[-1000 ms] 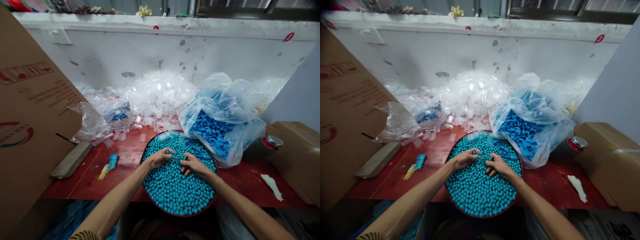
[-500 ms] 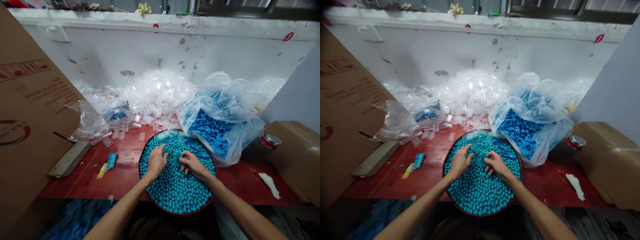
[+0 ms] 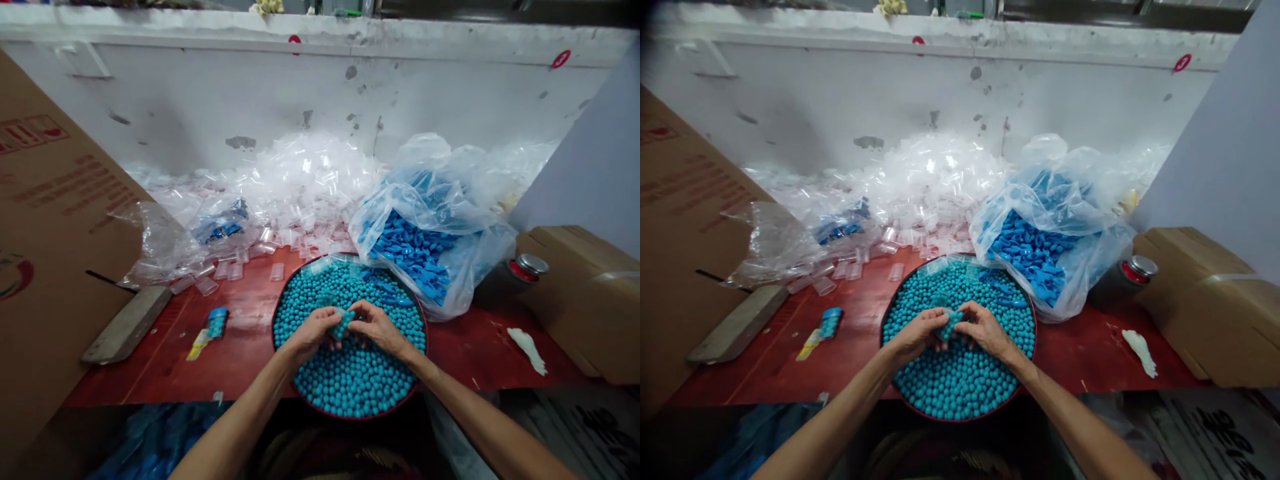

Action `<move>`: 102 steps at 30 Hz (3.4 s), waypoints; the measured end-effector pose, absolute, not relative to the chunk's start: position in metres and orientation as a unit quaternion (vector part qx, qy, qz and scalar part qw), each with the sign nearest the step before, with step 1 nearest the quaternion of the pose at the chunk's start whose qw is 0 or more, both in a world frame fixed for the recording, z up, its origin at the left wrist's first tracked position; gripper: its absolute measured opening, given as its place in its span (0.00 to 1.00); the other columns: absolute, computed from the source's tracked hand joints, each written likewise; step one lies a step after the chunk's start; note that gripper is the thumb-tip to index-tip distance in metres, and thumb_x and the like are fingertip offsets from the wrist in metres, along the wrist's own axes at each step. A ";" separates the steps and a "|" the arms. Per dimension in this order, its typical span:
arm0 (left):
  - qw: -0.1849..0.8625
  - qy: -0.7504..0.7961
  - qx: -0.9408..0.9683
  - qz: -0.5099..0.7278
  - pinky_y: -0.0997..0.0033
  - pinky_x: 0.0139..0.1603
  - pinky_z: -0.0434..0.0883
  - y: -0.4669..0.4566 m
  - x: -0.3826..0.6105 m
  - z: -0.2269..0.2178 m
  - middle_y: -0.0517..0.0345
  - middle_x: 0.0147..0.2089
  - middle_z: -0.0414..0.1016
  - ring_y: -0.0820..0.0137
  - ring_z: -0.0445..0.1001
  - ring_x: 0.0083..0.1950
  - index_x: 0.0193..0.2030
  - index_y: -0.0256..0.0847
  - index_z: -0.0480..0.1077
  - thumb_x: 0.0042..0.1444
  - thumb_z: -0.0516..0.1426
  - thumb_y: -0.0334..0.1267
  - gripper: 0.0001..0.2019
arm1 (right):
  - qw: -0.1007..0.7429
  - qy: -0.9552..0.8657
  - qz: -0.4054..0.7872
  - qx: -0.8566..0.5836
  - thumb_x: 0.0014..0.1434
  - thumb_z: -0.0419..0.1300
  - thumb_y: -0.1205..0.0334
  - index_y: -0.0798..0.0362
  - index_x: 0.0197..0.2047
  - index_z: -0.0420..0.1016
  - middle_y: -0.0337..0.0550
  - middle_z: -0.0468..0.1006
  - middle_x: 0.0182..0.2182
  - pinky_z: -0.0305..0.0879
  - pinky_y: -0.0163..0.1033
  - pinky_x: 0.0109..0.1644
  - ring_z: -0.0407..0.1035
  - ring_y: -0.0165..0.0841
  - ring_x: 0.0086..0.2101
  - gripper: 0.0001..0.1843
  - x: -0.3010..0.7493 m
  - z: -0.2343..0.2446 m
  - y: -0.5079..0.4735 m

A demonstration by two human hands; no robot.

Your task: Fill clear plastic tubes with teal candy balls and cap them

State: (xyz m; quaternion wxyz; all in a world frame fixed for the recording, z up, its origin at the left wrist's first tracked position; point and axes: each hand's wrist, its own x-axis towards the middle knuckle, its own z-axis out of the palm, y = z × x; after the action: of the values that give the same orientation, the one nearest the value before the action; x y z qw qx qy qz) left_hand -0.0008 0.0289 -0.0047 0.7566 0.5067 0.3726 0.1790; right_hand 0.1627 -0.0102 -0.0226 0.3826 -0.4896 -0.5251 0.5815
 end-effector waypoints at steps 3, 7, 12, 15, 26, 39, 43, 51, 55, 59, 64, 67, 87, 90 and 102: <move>0.747 0.384 0.522 0.150 0.83 0.13 0.55 0.031 -0.005 -0.004 0.64 0.21 0.64 0.81 0.61 0.14 0.33 0.35 0.62 0.48 0.53 0.47 0.14 | 0.361 -0.541 0.595 -0.472 0.49 0.56 0.61 0.50 0.41 0.60 0.32 0.66 0.25 0.56 0.27 0.14 0.61 0.22 0.17 0.14 0.159 -0.024 -0.012; 0.721 0.394 0.555 0.131 0.83 0.13 0.56 0.031 -0.007 -0.007 0.67 0.19 0.61 0.83 0.59 0.13 0.29 0.35 0.62 0.47 0.55 0.45 0.13 | 0.305 -0.565 0.599 -0.478 0.50 0.55 0.61 0.50 0.36 0.59 0.30 0.63 0.22 0.55 0.27 0.14 0.58 0.21 0.15 0.10 0.159 -0.023 -0.016; 0.747 0.379 0.527 0.145 0.83 0.15 0.58 0.027 -0.012 -0.012 0.62 0.23 0.67 0.79 0.65 0.17 0.36 0.36 0.62 0.49 0.54 0.45 0.14 | 0.191 -0.738 0.331 -0.556 0.55 0.53 0.60 0.53 0.31 0.66 0.37 0.69 0.26 0.60 0.32 0.30 0.65 0.28 0.28 0.06 0.184 -0.002 -0.017; 0.785 0.363 0.470 0.175 0.81 0.19 0.61 0.025 -0.013 -0.011 0.57 0.27 0.71 0.74 0.71 0.23 0.39 0.37 0.60 0.50 0.54 0.45 0.15 | 0.098 -0.730 0.061 -0.673 0.55 0.52 0.62 0.54 0.35 0.68 0.47 0.71 0.34 0.57 0.38 0.38 0.64 0.36 0.38 0.07 0.203 0.005 -0.010; 0.800 0.337 0.449 0.212 0.81 0.18 0.62 0.018 -0.007 -0.014 0.57 0.30 0.71 0.73 0.72 0.24 0.38 0.39 0.58 0.48 0.56 0.43 0.14 | 0.087 -0.728 0.083 -0.675 0.55 0.52 0.63 0.57 0.44 0.63 0.49 0.72 0.35 0.59 0.37 0.37 0.67 0.36 0.37 0.13 0.180 -0.004 -0.010; 0.815 0.328 0.386 0.281 0.80 0.19 0.61 0.016 -0.013 -0.018 0.57 0.30 0.69 0.77 0.68 0.22 0.44 0.38 0.59 0.49 0.56 0.43 0.17 | 0.272 -0.729 0.241 -0.580 0.57 0.47 0.65 0.56 0.50 0.66 0.49 0.72 0.39 0.61 0.40 0.46 0.66 0.34 0.40 0.18 0.179 -0.001 -0.021; 0.840 0.281 0.363 0.290 0.77 0.26 0.65 0.013 -0.008 -0.015 0.55 0.33 0.69 0.76 0.69 0.26 0.47 0.37 0.60 0.47 0.58 0.41 0.21 | 0.342 -0.684 0.292 -0.574 0.59 0.44 0.64 0.54 0.51 0.65 0.46 0.72 0.38 0.64 0.36 0.40 0.68 0.30 0.32 0.18 0.165 0.007 -0.021; 0.797 0.304 0.426 0.301 0.76 0.25 0.66 0.002 -0.005 -0.017 0.55 0.37 0.69 0.72 0.72 0.28 0.45 0.40 0.59 0.49 0.56 0.43 0.18 | 0.334 -0.698 0.336 -0.536 0.58 0.46 0.61 0.51 0.48 0.67 0.42 0.73 0.33 0.62 0.35 0.40 0.67 0.30 0.34 0.16 0.153 0.013 -0.026; 0.809 0.321 0.414 0.266 0.76 0.27 0.66 0.003 -0.009 -0.013 0.54 0.34 0.71 0.68 0.73 0.31 0.44 0.40 0.57 0.47 0.57 0.44 0.20 | 0.345 -0.630 0.319 -0.619 0.58 0.45 0.58 0.53 0.47 0.66 0.38 0.70 0.24 0.62 0.34 0.30 0.64 0.29 0.24 0.17 0.168 0.002 -0.018; 0.831 0.303 0.389 0.259 0.75 0.27 0.66 0.006 -0.012 -0.011 0.54 0.34 0.71 0.68 0.74 0.32 0.44 0.40 0.56 0.48 0.57 0.43 0.19 | 0.345 -0.562 0.430 -0.617 0.57 0.45 0.52 0.53 0.39 0.67 0.38 0.68 0.25 0.59 0.32 0.23 0.62 0.27 0.21 0.17 0.180 -0.006 -0.009; 0.862 0.255 0.345 0.271 0.74 0.28 0.67 0.009 -0.013 -0.014 0.53 0.37 0.70 0.68 0.73 0.33 0.44 0.41 0.57 0.49 0.56 0.42 0.18 | 0.384 -0.453 0.609 -0.526 0.52 0.53 0.52 0.54 0.43 0.60 0.36 0.67 0.26 0.57 0.28 0.19 0.60 0.23 0.20 0.18 0.179 0.008 -0.009; 0.845 0.269 0.371 0.276 0.77 0.24 0.66 0.008 -0.011 -0.014 0.54 0.39 0.68 0.71 0.72 0.30 0.45 0.42 0.57 0.50 0.56 0.43 0.18 | 0.382 -0.514 0.554 -0.531 0.53 0.52 0.54 0.54 0.43 0.62 0.34 0.66 0.24 0.56 0.28 0.20 0.59 0.23 0.20 0.16 0.172 0.016 -0.011; 0.706 0.408 0.458 0.354 0.81 0.14 0.60 -0.017 0.006 -0.010 0.67 0.22 0.61 0.80 0.62 0.15 0.46 0.41 0.59 0.48 0.54 0.41 0.17 | 0.278 -0.790 0.260 -0.481 0.60 0.42 0.65 0.54 0.52 0.63 0.45 0.70 0.31 0.63 0.37 0.37 0.64 0.31 0.32 0.18 0.156 0.002 -0.038; 0.721 0.402 0.458 0.330 0.81 0.14 0.61 -0.014 0.000 -0.008 0.66 0.24 0.63 0.80 0.63 0.15 0.45 0.41 0.58 0.48 0.55 0.43 0.18 | 0.265 -0.781 0.305 -0.476 0.59 0.45 0.65 0.51 0.54 0.61 0.44 0.69 0.34 0.62 0.38 0.41 0.63 0.31 0.35 0.19 0.164 0.006 -0.038; 0.701 0.397 0.478 0.350 0.78 0.19 0.62 -0.017 -0.003 0.005 0.62 0.30 0.65 0.79 0.63 0.18 0.57 0.45 0.49 0.50 0.53 0.41 0.27 | 0.353 -0.686 0.366 -0.520 0.55 0.52 0.59 0.53 0.47 0.66 0.45 0.71 0.37 0.63 0.40 0.43 0.66 0.33 0.38 0.16 0.153 0.021 -0.024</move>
State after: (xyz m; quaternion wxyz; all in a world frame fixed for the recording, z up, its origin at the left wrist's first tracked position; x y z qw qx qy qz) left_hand -0.0025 -0.0172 0.0054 0.7009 0.4777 0.3973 0.3504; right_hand 0.1533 -0.0244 0.0206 0.3533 -0.5204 -0.6857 0.3664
